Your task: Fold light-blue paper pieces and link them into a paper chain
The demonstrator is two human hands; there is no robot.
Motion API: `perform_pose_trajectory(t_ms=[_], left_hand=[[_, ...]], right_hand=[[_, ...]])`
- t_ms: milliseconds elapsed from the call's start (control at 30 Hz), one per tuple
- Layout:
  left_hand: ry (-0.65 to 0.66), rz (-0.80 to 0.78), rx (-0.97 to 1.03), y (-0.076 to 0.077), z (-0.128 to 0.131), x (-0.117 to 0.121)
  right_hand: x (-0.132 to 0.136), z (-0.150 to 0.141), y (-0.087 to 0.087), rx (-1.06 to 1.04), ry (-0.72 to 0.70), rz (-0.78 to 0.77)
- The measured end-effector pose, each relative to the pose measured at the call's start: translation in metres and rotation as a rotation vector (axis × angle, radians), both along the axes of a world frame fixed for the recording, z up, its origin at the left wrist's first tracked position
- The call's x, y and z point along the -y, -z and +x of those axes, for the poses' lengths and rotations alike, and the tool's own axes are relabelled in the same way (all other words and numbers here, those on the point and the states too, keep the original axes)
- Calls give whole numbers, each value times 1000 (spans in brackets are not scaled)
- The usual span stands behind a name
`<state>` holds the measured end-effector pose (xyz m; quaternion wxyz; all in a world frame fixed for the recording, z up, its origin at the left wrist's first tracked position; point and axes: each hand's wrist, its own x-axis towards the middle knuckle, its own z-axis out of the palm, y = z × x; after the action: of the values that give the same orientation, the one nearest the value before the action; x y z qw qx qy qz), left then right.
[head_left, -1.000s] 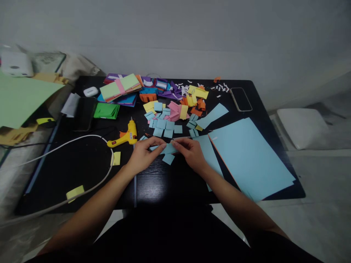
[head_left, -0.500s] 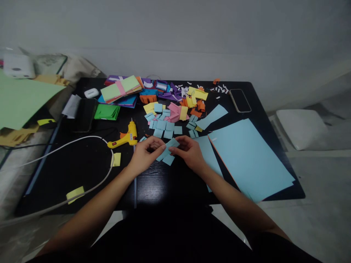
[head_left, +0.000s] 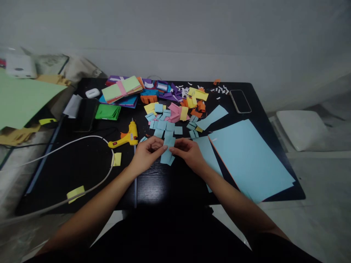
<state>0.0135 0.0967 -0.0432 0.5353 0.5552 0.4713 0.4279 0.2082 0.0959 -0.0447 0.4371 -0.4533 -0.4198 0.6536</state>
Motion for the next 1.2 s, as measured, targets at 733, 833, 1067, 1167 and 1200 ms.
perform_pose_trajectory(t_ms=[733,833,1067,1167,1200], left_hand=[[-5,-8,-11,-4,3,-1],[5,6,14,-4,4,0],[93,80,26,-9,-1,0],[101,113,-2,-11,-3,-1],[97,122,-14,-12,-4,-1]], right_hand=[[0,1,0,99,65,44],[1,0,-2,81,57,58],[1,0,-2,54,67,160],[1,2,-6,88,60,212],[1,4,-8,97,49,218]])
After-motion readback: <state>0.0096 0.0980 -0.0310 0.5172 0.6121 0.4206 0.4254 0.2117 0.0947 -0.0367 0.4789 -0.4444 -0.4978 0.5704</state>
